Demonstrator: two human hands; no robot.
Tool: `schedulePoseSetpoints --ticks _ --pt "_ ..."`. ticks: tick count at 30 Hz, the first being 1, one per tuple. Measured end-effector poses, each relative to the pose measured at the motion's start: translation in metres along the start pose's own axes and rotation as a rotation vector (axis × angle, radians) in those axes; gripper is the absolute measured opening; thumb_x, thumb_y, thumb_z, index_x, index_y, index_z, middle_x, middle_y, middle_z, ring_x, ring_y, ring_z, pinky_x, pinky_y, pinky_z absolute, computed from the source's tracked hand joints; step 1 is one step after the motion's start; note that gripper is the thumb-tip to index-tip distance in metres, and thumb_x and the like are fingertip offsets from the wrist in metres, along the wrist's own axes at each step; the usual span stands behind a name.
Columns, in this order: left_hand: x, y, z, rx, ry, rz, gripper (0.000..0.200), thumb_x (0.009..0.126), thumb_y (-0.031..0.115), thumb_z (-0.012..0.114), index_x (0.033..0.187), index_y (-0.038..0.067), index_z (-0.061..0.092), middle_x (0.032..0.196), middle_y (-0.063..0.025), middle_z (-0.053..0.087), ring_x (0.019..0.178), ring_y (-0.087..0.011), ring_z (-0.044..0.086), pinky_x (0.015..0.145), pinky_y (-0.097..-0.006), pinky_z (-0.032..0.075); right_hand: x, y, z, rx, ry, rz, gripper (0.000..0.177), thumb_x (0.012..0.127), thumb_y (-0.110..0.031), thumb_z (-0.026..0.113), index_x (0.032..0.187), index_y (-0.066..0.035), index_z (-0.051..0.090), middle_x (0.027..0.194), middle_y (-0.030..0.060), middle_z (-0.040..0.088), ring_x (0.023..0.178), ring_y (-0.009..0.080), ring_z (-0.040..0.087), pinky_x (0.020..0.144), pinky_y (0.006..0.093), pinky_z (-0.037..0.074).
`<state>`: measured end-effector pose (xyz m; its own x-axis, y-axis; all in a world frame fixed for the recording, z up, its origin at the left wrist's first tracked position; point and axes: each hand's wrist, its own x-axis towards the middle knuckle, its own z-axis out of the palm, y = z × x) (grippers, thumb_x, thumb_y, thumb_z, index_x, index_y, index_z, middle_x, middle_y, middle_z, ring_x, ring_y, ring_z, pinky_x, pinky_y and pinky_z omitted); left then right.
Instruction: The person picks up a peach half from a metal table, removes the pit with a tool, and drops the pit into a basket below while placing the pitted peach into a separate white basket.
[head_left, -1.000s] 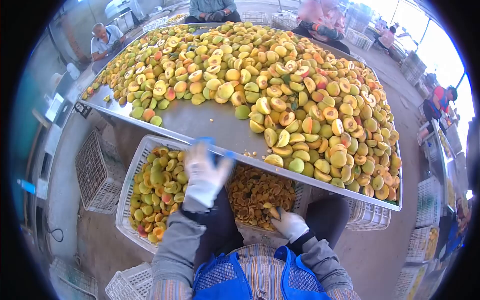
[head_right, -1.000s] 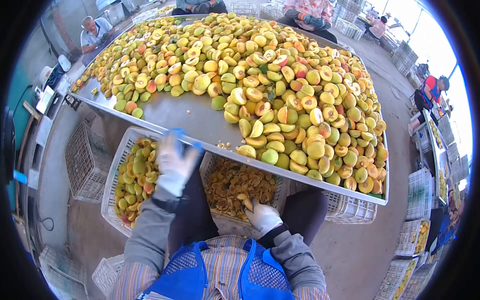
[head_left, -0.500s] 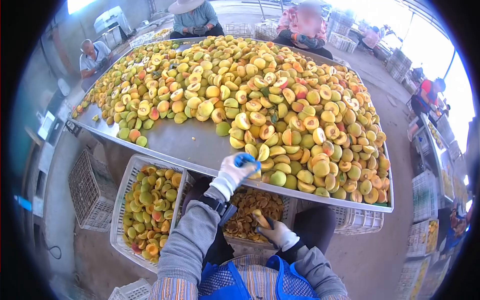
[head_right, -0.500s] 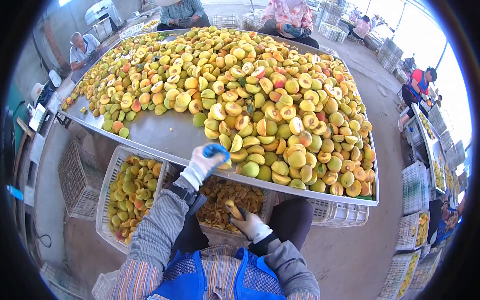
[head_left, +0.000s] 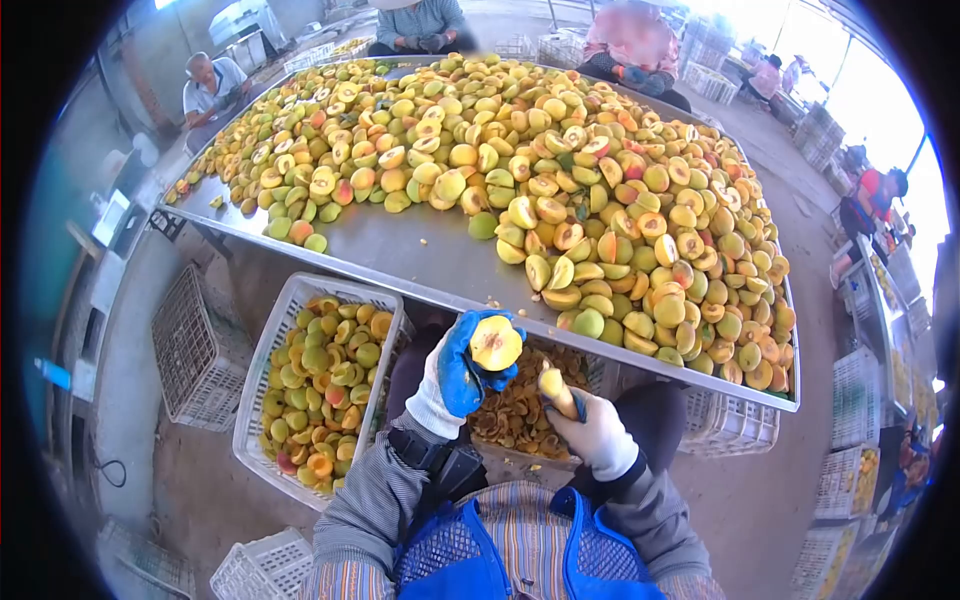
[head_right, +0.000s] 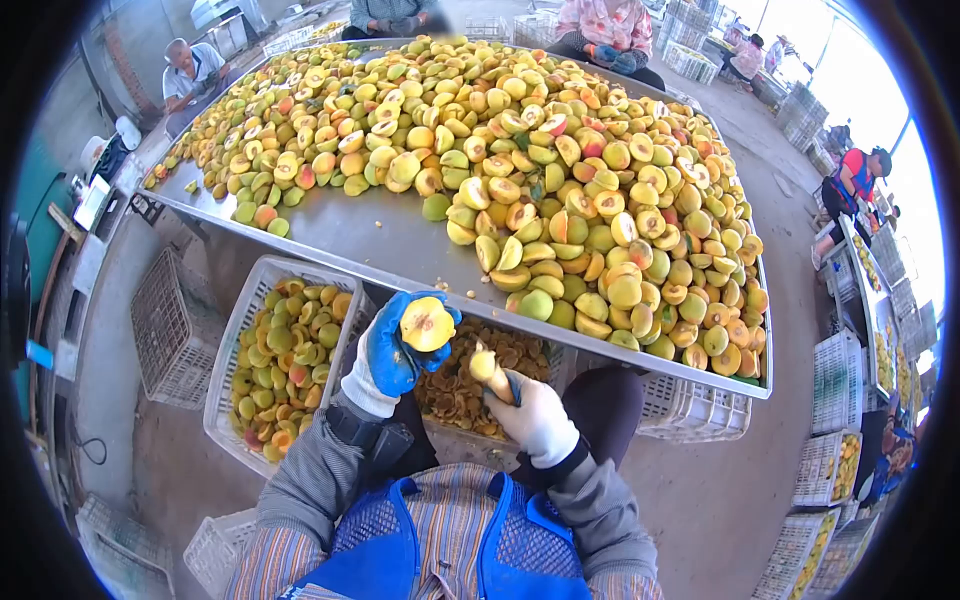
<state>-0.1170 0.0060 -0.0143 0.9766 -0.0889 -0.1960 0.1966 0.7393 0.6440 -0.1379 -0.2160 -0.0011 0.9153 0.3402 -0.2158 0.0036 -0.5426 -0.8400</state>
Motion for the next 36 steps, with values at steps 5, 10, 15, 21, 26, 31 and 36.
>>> schedulePoseSetpoints --ticks 5,10,15,21,26,31,36 --pt "-0.014 0.002 -0.002 0.027 -0.007 0.028 0.052 0.097 0.047 0.043 0.123 0.004 0.056 0.104 -0.0181 0.066 0.070 -0.0249 0.064 0.053 -0.0318 0.049 0.011 0.038 0.013 -0.840 -0.280 -0.003 0.040 0.087 -0.030 0.060 0.115 -0.001 0.056 0.080 0.0184 0.067 0.074 0.0347 0.068 0.067 0.0455 0.052" --pt "-0.021 0.000 -0.010 0.077 -0.034 -0.021 0.058 0.096 0.052 0.041 0.120 0.002 0.057 0.100 -0.0160 0.067 0.070 -0.0250 0.066 0.054 -0.0317 0.052 0.005 0.023 0.013 -0.469 0.129 -0.081 0.047 0.085 -0.033 0.061 0.121 -0.002 0.056 0.080 0.0201 0.067 0.075 0.0371 0.066 0.067 0.0461 0.052" --pt "-0.037 -0.007 0.017 0.379 -0.121 -0.017 0.055 0.094 0.048 0.051 0.115 -0.001 0.058 0.095 -0.0122 0.066 0.072 -0.0208 0.067 0.055 -0.0288 0.053 0.004 0.025 0.020 -0.501 0.234 -0.141 0.053 0.084 -0.034 0.064 0.124 -0.002 0.055 0.077 0.0191 0.066 0.071 0.0353 0.066 0.064 0.0446 0.052" --pt "-0.008 -0.047 -0.035 0.467 0.373 0.155 0.015 0.088 0.016 0.067 0.098 0.005 0.069 0.081 -0.0036 0.066 0.062 -0.0119 0.060 0.053 -0.0242 0.050 -0.004 0.031 0.007 -0.689 0.430 -0.284 0.054 0.082 -0.029 0.065 0.123 0.004 0.054 0.065 0.0129 0.061 0.056 0.0275 0.064 0.051 0.0409 0.050" --pt "-0.012 -0.035 -0.026 0.305 0.205 0.008 0.042 0.094 0.044 0.053 0.104 0.004 0.060 0.082 -0.0130 0.067 0.058 -0.0240 0.064 0.043 -0.0302 0.049 0.010 0.063 0.016 -0.669 -0.061 -0.064 0.050 0.086 -0.030 0.059 0.124 0.002 0.052 0.080 0.0182 0.068 0.076 0.0334 0.067 0.065 0.0461 0.051" --pt "-0.017 -0.031 -0.025 0.291 0.155 -0.124 0.046 0.093 0.053 0.049 0.100 0.009 0.061 0.083 -0.0113 0.067 0.060 -0.0227 0.063 0.045 -0.0292 0.048 0.005 0.045 0.009 -0.525 0.023 -0.032 0.042 0.086 -0.034 0.057 0.112 -0.002 0.052 0.080 0.0186 0.068 0.076 0.0365 0.067 0.067 0.0485 0.051" --pt "-0.014 -0.028 -0.025 0.157 0.069 -0.128 0.039 0.097 0.044 0.049 0.099 0.008 0.062 0.089 -0.0096 0.067 0.076 -0.0221 0.066 0.059 -0.0318 0.055 0.001 0.020 -0.001 -0.460 0.253 -0.109 0.046 0.087 -0.040 0.058 0.111 -0.002 0.054 0.069 0.0211 0.064 0.067 0.0375 0.065 0.059 0.0482 0.051"
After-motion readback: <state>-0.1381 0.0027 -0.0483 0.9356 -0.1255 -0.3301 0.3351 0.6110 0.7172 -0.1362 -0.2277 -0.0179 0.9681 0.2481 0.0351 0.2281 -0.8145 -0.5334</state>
